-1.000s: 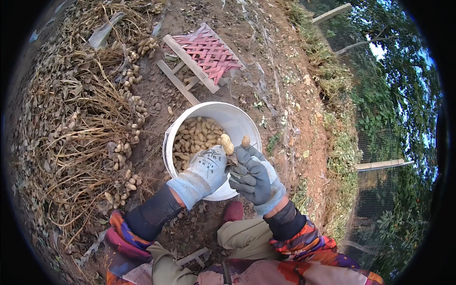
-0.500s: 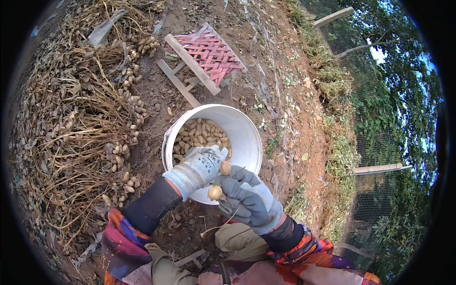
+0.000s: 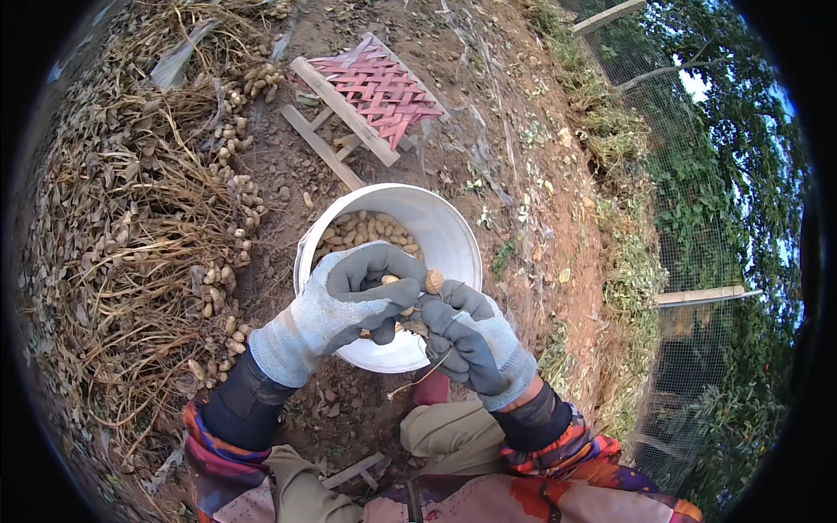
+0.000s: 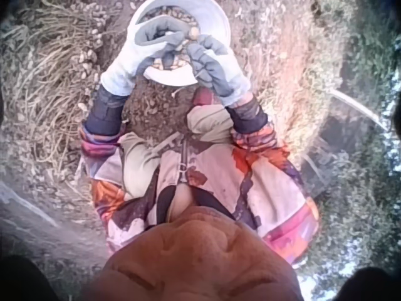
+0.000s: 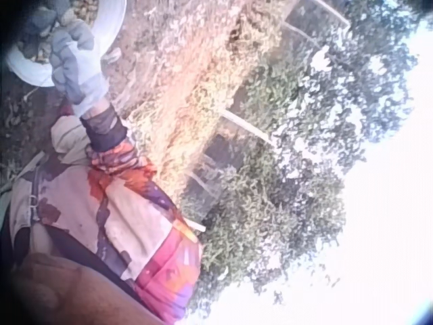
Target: The person sits on a small stool in a garden and harvests peanuts by hand. They pull peanut plants from the soil, shake off dirt, and detach the peanuts from the vines, placing them into a white bucket.
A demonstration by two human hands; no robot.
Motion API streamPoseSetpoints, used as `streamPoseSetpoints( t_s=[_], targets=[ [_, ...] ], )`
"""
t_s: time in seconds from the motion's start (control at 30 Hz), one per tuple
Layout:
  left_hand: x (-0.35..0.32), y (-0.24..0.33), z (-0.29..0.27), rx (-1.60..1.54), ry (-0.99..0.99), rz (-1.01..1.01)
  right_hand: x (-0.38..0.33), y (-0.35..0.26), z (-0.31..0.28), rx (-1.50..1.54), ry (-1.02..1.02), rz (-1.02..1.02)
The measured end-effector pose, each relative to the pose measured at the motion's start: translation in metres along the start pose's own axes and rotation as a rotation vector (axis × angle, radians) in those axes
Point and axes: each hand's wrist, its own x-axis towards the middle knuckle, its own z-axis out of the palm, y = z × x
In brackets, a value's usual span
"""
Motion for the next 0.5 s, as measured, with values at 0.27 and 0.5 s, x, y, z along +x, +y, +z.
streamPoseSetpoints(
  t_s=[0.27, 0.5],
  targets=[
    [0.003, -0.014, -0.024, -0.012, 0.286, 0.18, -0.009, 0.006, 0.012, -0.202, -0.071, 0.042],
    [0.002, -0.015, 0.0, 0.458, -0.001, 0.364, -0.002, 0.006, 0.006, -0.101, -0.1, 0.105]
  ],
)
